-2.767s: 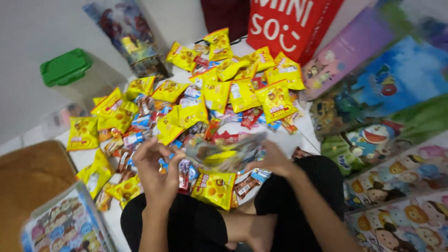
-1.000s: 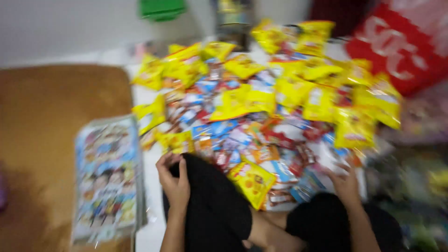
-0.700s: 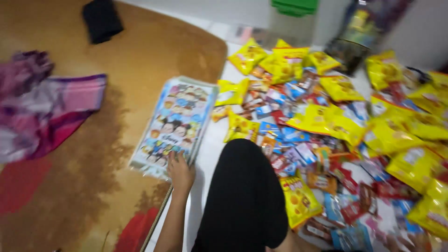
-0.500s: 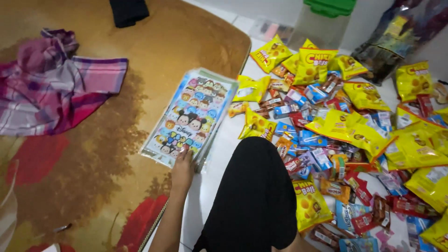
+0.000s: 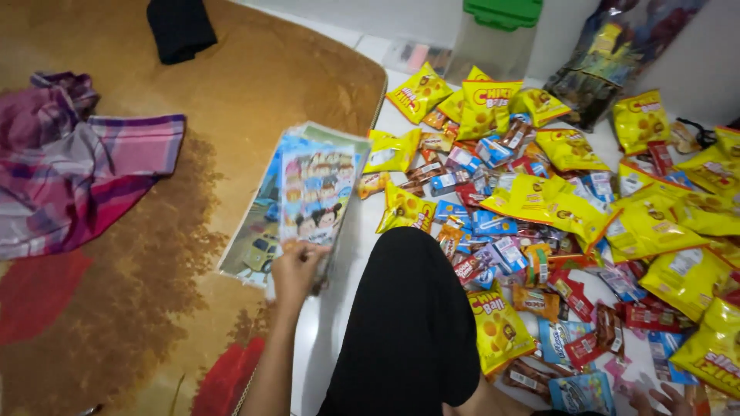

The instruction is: The person sorts and packs small snack packages into larger plastic bags by hand, filling each bag with multiple snack packages, then placing the filled bags on the floor.

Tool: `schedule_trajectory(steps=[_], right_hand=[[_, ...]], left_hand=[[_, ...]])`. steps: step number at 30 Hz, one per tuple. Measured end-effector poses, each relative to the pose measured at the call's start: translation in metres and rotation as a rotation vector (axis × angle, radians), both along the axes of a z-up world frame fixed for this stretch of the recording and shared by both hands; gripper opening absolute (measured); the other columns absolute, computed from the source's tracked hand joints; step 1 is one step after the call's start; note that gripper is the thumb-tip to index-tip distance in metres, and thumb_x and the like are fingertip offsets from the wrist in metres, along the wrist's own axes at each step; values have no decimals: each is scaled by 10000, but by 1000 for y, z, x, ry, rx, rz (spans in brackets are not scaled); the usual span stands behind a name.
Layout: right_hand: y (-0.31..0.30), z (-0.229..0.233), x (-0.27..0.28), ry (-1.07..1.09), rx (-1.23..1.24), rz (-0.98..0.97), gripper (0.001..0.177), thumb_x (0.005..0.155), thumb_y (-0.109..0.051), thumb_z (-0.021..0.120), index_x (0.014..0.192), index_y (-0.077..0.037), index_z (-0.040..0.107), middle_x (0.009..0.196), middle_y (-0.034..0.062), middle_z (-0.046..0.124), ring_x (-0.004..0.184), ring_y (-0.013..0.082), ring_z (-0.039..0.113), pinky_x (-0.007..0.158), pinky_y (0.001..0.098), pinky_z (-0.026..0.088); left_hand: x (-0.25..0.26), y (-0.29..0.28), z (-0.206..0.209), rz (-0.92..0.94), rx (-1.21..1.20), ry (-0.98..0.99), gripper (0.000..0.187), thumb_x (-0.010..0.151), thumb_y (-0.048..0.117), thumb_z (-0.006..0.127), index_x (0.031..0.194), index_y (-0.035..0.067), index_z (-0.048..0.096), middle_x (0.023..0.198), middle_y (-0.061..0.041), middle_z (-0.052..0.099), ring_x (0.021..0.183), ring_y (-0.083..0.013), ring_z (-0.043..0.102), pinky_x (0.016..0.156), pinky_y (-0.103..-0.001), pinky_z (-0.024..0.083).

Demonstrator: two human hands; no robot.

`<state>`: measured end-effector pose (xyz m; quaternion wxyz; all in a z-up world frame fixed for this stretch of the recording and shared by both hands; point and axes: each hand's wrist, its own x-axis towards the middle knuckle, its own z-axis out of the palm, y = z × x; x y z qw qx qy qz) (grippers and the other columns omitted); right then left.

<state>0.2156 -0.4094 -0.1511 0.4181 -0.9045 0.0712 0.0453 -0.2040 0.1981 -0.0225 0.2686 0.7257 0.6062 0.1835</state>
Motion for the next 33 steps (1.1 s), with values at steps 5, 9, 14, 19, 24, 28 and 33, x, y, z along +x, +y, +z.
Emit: schedule_trajectory(steps=[5,9,14,19,24,28,33], right_hand=[[49,19,-64,-146,193,72,464,1040,-102,786,1420,75,586,1215,235,680,879,327,661,688,400,540],[49,-2,-64,363,641,185,501,1046,-109,503,1534,3,505,1337,314,619,1016,439,610,896,502,474],[18,-47,-100,753,720,466,787,654,-133,881,1380,84,668,1398,236,721,1218,351,677,1073,506,506],[119,117,-139,637,843,157,628,798,15,712,1410,29,572,1273,250,708,1099,382,674,931,501,534],[109,103,-123,469,906,201,131,915,8,713,902,-28,588,884,165,720,885,318,746,770,449,607],[110,122,-112,490,1136,330,453,868,126,676,1313,41,676,1180,215,755,1098,377,717,945,500,557],[108,177,-87,226,839,540,234,844,-20,790,1075,2,817,979,94,845,873,204,766,794,364,601]], left_hand=[[71,-119,121,-503,-602,-201,20,829,341,794,829,348,813,888,186,797,901,21,690,813,-223,450],[95,-240,28,-1259,-674,-725,44,995,127,744,1013,129,705,1010,-7,731,971,-133,699,881,-252,538],[96,-322,38,-1335,-862,-72,261,953,361,548,1163,263,668,1304,-50,658,1189,-273,636,977,-354,471],[95,-321,62,-1023,-1203,-549,273,1005,377,550,1202,211,643,1352,-8,618,1226,-165,630,1001,-260,484],[169,-248,10,-534,-700,-683,429,884,6,628,1290,132,572,1156,-96,677,982,-197,718,798,-313,613],[209,-195,42,-315,-1394,-611,496,888,272,752,1301,172,496,1099,-80,685,823,-202,727,646,-256,577],[231,-175,52,-586,-1354,-858,208,910,152,775,1081,78,682,801,-82,767,606,-141,727,479,-215,574]])
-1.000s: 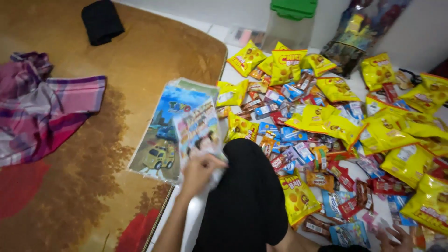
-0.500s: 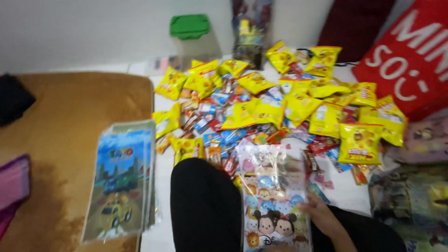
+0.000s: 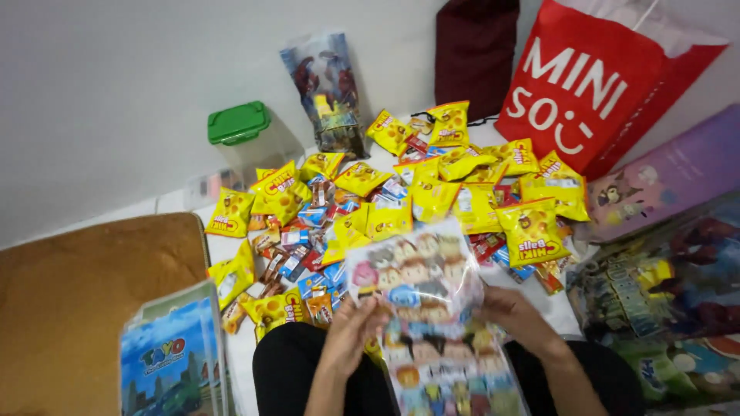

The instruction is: The person sorts and packs small snack packages into larger plastic bags by hand, filling each bag with multiple snack packages, then placing the filled bags on the floor.

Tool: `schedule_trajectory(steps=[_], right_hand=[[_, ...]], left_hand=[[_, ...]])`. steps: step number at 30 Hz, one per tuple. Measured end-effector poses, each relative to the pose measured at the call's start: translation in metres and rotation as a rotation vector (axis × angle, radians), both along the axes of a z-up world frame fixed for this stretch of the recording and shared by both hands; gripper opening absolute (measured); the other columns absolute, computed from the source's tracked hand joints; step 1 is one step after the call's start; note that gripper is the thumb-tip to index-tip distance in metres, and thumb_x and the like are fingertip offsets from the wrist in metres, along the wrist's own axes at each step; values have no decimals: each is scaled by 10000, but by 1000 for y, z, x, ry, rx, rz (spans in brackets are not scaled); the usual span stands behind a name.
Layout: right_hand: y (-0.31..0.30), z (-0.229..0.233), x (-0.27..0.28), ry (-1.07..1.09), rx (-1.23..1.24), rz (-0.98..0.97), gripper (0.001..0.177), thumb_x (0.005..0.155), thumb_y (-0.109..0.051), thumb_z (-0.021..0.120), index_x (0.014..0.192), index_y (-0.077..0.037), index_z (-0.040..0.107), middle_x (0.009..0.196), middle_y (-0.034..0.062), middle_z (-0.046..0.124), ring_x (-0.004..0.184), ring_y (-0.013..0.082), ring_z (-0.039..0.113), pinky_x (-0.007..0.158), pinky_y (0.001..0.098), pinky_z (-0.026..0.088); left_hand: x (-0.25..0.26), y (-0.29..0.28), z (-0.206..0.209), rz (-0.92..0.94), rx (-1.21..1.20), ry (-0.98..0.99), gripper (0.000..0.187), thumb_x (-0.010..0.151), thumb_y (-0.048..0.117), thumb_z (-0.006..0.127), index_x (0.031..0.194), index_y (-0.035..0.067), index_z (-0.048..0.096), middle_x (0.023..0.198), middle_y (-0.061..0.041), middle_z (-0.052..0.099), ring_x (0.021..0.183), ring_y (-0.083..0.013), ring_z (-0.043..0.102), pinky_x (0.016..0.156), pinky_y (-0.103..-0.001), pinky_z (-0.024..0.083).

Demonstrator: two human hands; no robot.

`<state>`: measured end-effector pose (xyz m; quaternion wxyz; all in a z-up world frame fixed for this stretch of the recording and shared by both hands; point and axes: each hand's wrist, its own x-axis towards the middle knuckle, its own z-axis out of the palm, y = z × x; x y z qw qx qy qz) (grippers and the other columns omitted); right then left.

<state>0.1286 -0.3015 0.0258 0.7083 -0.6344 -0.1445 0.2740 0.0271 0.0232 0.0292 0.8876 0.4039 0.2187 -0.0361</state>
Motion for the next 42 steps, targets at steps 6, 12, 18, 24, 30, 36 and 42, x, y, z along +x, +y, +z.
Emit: schedule_trajectory(steps=[6,12,18,24,30,36,42], right_hand=[[-6,83,-9,-864,-369,-474,260,857,-93,783,1116,-112,783,1199,66,754,1171,218,691,1038,355,525],[-36,-9,-17,-877,-500,-578,235,921,-92,721,1150,-81,774,1102,56,761,766,140,600,632,293,431],[-6,-61,-38,210,-244,-355,696,668,-2,893,1329,-13,676,1187,146,789,1071,260,717,898,397,601],[-3,-138,-27,49,-475,-500,555,738,-353,899,527,-2,525,402,156,555,384,224,467,454,350,375],[11,-130,-25,176,-459,-458,408,567,-179,1030,667,-9,673,553,47,593,474,164,534,415,277,405],[22,-107,-33,163,-372,-429,402,531,-53,1008,862,12,790,733,105,760,656,155,647,627,310,546],[26,-127,-31,92,-311,-366,496,536,-20,1001,990,24,806,850,121,805,787,130,694,743,306,587]], left_hand=[[-3,9,78,-81,448,-451,173,872,192,800,953,39,791,924,-76,816,922,-220,787,853,-383,634],[-14,-5,61,-131,785,-494,233,909,272,768,1017,72,817,981,-18,767,911,-126,651,795,-281,479],[1,-22,-62,-102,733,-97,137,927,191,775,868,75,733,679,-38,733,724,-169,839,487,-218,553],[19,-17,-145,-196,674,23,122,896,67,722,836,62,617,608,-119,698,424,-162,667,388,-216,515],[21,-18,-146,-82,662,34,283,745,50,906,1003,35,792,772,-129,751,340,-117,569,297,-222,455],[4,-26,-82,-173,1090,1,415,651,273,982,1029,231,815,915,-35,813,713,-204,731,634,-294,553],[-16,-33,-7,-135,1341,-518,486,796,334,886,1197,199,648,1453,-124,491,1295,-421,498,1087,-545,409]])
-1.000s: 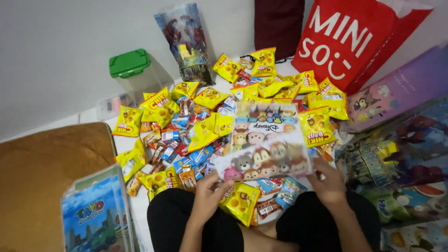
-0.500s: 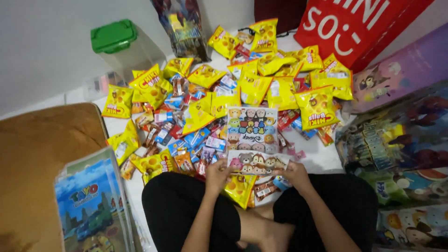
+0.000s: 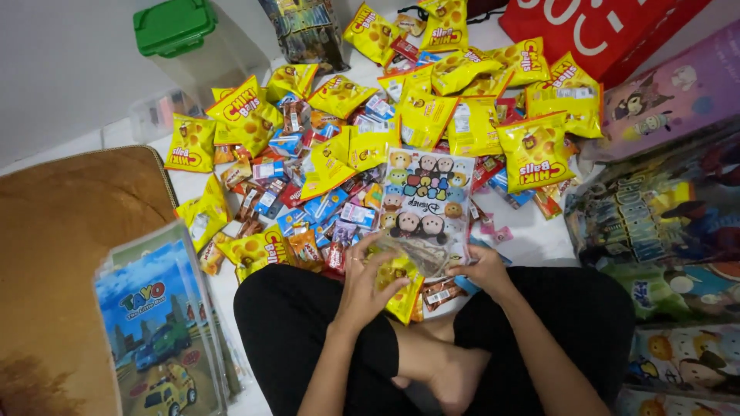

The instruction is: The person sorts and packs small snack packages into larger plastic bags by hand, filling each bag with multiple snack packages, then placing the filled bags on the floor.

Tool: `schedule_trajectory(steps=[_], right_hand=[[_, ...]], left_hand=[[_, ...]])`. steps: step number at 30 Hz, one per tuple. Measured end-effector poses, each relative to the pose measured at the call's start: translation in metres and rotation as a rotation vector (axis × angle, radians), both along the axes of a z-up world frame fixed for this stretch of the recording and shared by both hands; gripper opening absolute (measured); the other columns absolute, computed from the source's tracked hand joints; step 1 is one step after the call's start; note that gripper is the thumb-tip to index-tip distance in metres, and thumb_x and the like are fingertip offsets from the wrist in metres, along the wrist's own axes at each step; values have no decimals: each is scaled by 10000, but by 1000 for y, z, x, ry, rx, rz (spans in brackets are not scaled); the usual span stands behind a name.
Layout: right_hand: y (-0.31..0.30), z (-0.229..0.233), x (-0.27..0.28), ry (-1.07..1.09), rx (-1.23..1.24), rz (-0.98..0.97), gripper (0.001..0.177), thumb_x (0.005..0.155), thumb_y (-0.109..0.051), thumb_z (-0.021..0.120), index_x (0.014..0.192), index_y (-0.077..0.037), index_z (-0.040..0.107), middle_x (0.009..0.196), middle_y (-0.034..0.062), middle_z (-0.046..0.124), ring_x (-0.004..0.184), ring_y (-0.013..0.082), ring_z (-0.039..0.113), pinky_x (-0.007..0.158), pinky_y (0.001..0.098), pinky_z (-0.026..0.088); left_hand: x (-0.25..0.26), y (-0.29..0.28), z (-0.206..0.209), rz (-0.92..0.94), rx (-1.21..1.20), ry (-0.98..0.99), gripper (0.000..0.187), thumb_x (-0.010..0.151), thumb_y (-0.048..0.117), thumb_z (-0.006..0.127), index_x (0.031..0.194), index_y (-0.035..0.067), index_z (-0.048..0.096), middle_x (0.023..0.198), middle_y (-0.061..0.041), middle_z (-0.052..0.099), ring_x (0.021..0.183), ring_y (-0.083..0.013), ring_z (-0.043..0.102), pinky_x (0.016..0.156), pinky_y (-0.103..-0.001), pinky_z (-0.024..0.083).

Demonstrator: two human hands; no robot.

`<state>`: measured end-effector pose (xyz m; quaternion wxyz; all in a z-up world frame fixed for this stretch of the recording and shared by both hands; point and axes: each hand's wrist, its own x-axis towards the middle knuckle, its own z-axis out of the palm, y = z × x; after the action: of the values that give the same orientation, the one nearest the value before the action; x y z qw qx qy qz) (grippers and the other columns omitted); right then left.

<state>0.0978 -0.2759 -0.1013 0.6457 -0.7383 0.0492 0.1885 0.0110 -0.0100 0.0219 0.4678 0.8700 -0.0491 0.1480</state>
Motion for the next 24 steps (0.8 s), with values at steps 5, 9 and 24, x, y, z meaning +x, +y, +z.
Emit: schedule_trajectory(steps=[5,9,24], right_hand=[[0,-20,8,7,-166,119,513,545,-132,1035,1022,-94,849,909,70,825,848,169,746,768,339,582],[1,-22,5,-29,-72,154,429,528,-53,1015,911,-52,823,834,55,791,832,137,676,800,340,576],[-19,-15,34,87,-348,323,584,752,-14,813,1281,-189,639,1229,0,675,836,133,631,722,271,507]], left_hand=[[5,11,31,-49,230,-83,212,979,425,662,1132,298,733,1421,-66,548,1378,-416,448,1123,-575,352],[16,17,24,-45,433,1,196,973,406,681,941,246,790,1331,-39,613,1381,-412,479,1049,-625,423],[17,37,-23,-277,336,51,272,952,71,627,1130,184,800,1128,-11,790,1000,-244,723,770,-393,579]])
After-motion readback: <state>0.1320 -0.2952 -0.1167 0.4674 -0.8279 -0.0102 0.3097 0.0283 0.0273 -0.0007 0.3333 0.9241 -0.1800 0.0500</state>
